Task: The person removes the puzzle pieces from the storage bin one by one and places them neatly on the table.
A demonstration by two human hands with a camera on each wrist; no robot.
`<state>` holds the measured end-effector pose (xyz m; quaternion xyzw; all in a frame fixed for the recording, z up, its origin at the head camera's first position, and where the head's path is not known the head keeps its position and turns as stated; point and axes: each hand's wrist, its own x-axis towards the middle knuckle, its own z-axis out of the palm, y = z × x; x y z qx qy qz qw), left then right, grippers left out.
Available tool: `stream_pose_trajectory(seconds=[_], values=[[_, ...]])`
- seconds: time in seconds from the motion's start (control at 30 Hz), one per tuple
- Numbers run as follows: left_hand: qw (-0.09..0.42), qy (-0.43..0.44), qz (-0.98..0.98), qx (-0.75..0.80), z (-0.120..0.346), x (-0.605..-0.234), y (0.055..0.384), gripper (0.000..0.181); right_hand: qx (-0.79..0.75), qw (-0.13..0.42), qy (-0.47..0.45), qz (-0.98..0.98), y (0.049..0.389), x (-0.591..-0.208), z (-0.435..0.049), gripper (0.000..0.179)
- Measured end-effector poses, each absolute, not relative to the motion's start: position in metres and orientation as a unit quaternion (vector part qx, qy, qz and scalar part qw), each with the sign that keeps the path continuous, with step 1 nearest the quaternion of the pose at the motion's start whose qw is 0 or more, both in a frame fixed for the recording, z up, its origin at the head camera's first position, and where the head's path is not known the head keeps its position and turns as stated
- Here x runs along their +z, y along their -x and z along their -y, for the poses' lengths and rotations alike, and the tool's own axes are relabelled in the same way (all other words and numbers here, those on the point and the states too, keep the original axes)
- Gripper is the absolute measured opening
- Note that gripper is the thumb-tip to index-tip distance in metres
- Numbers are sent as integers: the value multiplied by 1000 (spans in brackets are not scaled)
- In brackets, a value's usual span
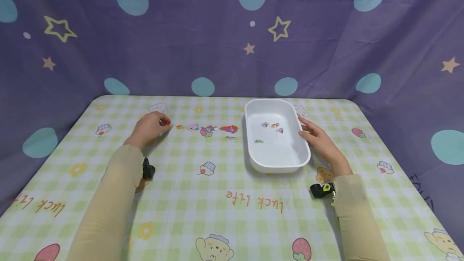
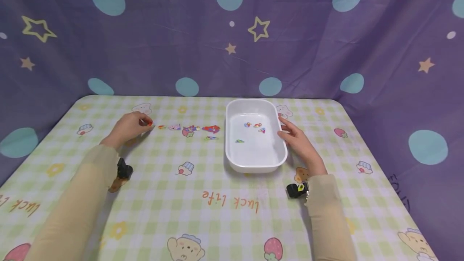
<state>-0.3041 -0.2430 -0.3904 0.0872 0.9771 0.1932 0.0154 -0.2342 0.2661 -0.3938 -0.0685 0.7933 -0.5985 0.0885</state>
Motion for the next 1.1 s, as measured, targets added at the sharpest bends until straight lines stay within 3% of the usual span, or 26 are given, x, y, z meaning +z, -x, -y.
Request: stream_pose_trajectory(seconds=[0.5, 1.1], values=[[50, -109, -974, 194, 240, -384, 303, 27, -603, 86, 71, -790, 236, -397, -267, 56], [12, -156, -971, 182, 200, -358, 308, 29, -601, 86, 68, -792, 234, -395, -266, 56]])
